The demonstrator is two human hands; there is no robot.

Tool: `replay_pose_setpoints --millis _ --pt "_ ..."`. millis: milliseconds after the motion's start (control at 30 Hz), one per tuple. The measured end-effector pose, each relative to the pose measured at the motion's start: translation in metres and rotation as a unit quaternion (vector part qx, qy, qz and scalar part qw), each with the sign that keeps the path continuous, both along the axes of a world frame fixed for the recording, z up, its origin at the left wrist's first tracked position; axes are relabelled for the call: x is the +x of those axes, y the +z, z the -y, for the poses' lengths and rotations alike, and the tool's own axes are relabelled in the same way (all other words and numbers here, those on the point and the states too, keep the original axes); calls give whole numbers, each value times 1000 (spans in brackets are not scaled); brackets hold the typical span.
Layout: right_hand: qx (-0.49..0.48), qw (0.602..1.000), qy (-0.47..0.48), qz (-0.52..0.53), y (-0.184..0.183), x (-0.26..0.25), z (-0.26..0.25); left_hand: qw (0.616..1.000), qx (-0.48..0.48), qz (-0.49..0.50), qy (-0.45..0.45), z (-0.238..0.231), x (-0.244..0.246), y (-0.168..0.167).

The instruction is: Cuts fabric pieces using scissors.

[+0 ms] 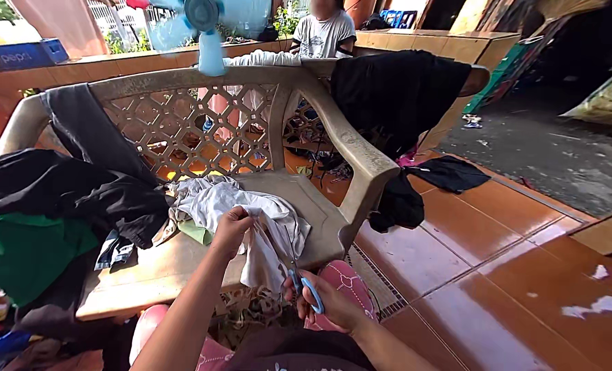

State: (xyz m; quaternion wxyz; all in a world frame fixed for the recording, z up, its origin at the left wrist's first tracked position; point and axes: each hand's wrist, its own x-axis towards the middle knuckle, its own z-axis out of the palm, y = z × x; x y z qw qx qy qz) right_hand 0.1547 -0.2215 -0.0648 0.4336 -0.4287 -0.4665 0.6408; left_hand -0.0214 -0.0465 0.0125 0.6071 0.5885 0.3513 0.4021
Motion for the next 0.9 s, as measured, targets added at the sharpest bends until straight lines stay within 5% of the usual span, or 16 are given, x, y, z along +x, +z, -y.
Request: replay_pose_setpoints --millis 133,267,400,500,633,767,900 --pt "57 989 -138 -7 -2 -9 -1 999 -38 22 -27 -16 15 17" --pt "103 919 -377 61 -7 -12 -33 986 -78 41 -140 -6 16 41" --pt "47 897 -369 239 -24 -6 -73 956 -154 82 -235 5 -2 47" --pt "18 885 -366 288 -22 2 -107 960 -123 -13 -251 -18 -32 47" --pt "83 840 -437 311 43 34 -150 967 -38 -222 -120 -70 -67 104" --pt "239 783 -487 304 118 59 -164 980 94 -161 -69 -61 -60 181" --pt "322 725 -526 306 139 88 -166 973 142 -121 -134 -30 -42 155"
